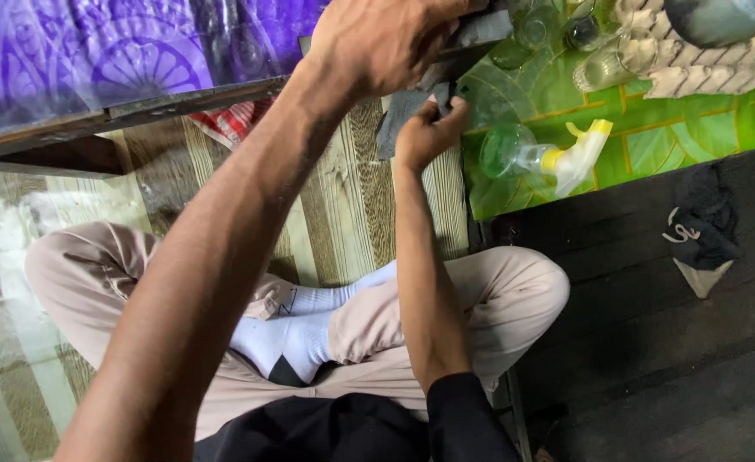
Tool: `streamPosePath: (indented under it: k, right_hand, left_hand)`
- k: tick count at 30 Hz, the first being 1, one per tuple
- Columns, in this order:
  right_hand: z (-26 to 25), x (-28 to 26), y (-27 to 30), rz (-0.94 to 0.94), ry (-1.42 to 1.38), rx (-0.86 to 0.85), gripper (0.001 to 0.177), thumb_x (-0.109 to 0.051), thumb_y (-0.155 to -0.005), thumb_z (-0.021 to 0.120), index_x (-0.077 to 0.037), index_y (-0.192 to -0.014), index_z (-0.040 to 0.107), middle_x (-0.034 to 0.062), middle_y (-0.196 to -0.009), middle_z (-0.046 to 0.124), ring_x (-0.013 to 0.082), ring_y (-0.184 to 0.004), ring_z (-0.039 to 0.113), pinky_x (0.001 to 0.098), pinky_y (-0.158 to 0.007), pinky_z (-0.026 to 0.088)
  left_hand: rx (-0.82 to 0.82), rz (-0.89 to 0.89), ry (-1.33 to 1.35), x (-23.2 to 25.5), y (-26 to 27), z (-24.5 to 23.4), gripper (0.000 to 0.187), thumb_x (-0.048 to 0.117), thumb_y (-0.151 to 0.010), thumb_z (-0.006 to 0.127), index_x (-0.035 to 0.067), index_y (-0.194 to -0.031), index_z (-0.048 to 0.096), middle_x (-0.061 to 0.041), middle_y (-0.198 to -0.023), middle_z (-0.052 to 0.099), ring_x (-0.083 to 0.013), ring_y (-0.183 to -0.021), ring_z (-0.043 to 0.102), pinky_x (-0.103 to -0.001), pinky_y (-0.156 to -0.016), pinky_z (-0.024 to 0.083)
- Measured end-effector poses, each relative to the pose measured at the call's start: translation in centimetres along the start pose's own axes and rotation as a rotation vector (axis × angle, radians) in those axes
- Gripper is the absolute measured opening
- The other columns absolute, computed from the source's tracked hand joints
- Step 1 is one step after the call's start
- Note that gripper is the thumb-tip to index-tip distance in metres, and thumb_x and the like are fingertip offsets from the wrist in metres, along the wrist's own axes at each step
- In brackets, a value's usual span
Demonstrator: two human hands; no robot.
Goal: The person sits on the floor and wipes a purple patterned table surface using a spray bottle and a dark cloth. They spray cleaner onto the table and wipe the surface repeatedly, focusing on the top and edges.
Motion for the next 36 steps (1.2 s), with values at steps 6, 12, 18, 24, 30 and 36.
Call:
streamPosePath:
  k: [6,12,18,24,30,36]
  right_hand:
    - [-4.0,-11.4,-3.7,0.235,-0.362,0.051,0.050,-0.031,-0.103,0.056,-0.009,-0.147,0.050,0.0259,-0.157,0.050,0.0357,-0.144,0.052,0.0395,-0.119,0.041]
    - [-1.1,-11.3,1.9,-0.154,-0.022,-0.070,0.052,-0.026,-0.118,0.031,-0.009,-0.165,0.020,0.0157,-0.175,0.020,0.0372,-0.165,0.026,0.0459,-0.135,0.027]
    - [3.4,0.5,6.1,0.025,-0.111,-0.062,0.047,-0.012,-0.111,0.040,0.005,-0.154,0.035,0.0277,-0.162,0.036,0.0387,-0.153,0.038,0.0390,-0.129,0.030]
    - [5.0,9.0,5.5,0.542,0.031,-0.132,0.045,-0.016,-0.097,0.050,0.004,-0.136,0.061,0.0232,-0.135,0.066,0.0362,-0.127,0.064,0.0349,-0.107,0.049]
    - [-1.7,-3.5,0.5,0.449,-0.574,0.151,0.041,-0.020,-0.087,0.074,-0.008,-0.122,0.056,0.0205,-0.102,0.071,0.0254,-0.089,0.069,0.0352,-0.080,0.055]
    - [0.5,1.4,2.1,0.235,-0.060,0.162,0.018,-0.025,-0.090,0.070,-0.011,-0.098,0.063,0.0084,-0.102,0.071,0.0287,-0.099,0.066,0.0394,-0.090,0.050]
  left_hand:
    - [0.019,0.010,0.060,-0.2,0.0,0.4,0.039,0.024,-0.101,0.054,0.020,-0.137,0.067,-0.011,-0.109,0.078,-0.0374,-0.079,0.071,-0.051,-0.054,0.053]
    - [0.142,0.062,-0.067,0.6,0.4,-0.8,0.035,0.036,-0.106,0.058,0.022,-0.135,0.071,-0.013,-0.089,0.074,-0.0346,-0.067,0.063,-0.049,-0.048,0.042]
    - [0.076,0.024,-0.011,0.2,0.2,-0.5,0.036,0.024,-0.099,0.058,0.023,-0.133,0.069,-0.006,-0.087,0.074,-0.0306,-0.063,0.064,-0.047,-0.045,0.045]
    - [0.074,0.031,0.002,0.3,0.1,-0.6,0.041,0.021,-0.097,0.056,0.022,-0.136,0.069,-0.011,-0.086,0.074,-0.0359,-0.062,0.065,-0.050,-0.044,0.046]
    - [-0.002,-0.034,-0.016,-0.1,0.1,0.0,0.043,0.027,-0.095,0.057,0.027,-0.137,0.068,-0.013,-0.089,0.076,-0.0396,-0.062,0.068,-0.054,-0.040,0.046]
    - [0.072,-0.019,-0.026,0.3,0.2,-1.1,0.038,0.031,-0.099,0.059,0.026,-0.135,0.070,-0.018,-0.070,0.066,-0.0399,-0.055,0.059,-0.053,-0.043,0.040]
Point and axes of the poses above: each hand's wrist, its own y-axis away from the middle knuckle, its own z-axis out of the palm, x = y × z, the point moved 7 cm from there along -y, towards the middle knuckle
